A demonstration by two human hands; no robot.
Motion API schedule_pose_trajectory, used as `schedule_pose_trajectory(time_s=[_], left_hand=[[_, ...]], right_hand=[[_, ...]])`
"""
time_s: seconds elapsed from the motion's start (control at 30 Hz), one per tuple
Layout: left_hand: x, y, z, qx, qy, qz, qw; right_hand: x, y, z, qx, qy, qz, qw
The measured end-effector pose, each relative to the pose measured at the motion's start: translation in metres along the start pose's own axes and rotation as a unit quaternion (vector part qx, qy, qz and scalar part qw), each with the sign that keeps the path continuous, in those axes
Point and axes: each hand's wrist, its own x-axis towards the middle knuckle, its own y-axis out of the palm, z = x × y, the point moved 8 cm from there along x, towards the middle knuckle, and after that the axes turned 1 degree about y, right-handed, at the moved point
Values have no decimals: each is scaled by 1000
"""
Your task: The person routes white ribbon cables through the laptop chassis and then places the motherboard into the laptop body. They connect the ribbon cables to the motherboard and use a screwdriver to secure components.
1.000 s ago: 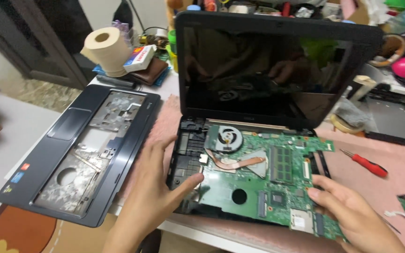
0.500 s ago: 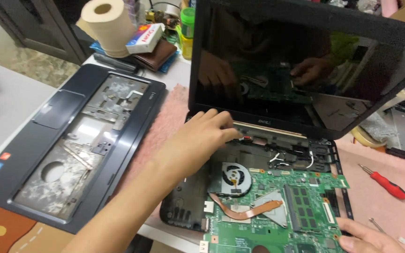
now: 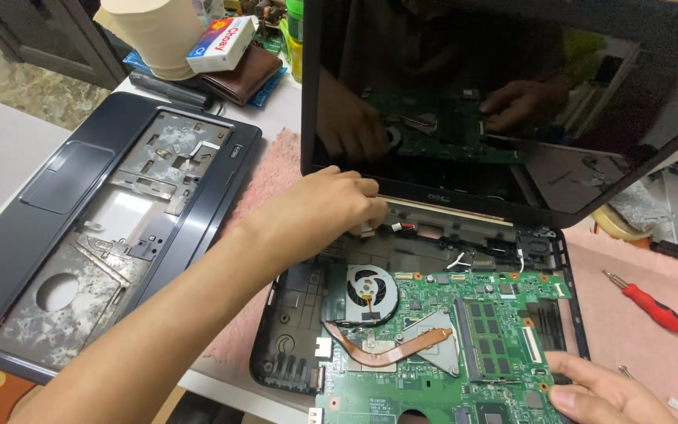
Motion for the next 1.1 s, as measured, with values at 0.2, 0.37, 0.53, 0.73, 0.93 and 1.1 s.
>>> schedule_pose_trajectory(time_s=[0.2, 0.37, 0.53, 0.73, 0.93, 1.1], left_hand=[[-2, -16, -8, -13, 71, -65, 995], [2, 3, -10, 58, 75, -34, 995], [1, -10, -10, 23, 79, -36, 996], [-16, -36, 19, -176, -78, -19, 981], [-41, -45, 40, -206, -91, -135, 965], [-53, -45, 51, -254, -116, -145, 949]], right_hand=[[2, 16, 9, 5, -14, 84, 996], [3, 14, 8, -12, 66, 58, 996], [25, -16, -7, -67, 31, -24, 997], [6, 3, 0, -11, 18, -43, 999], [-27, 48, 26, -32, 31, -68, 997], [-22, 68, 37, -38, 0, -26, 999]])
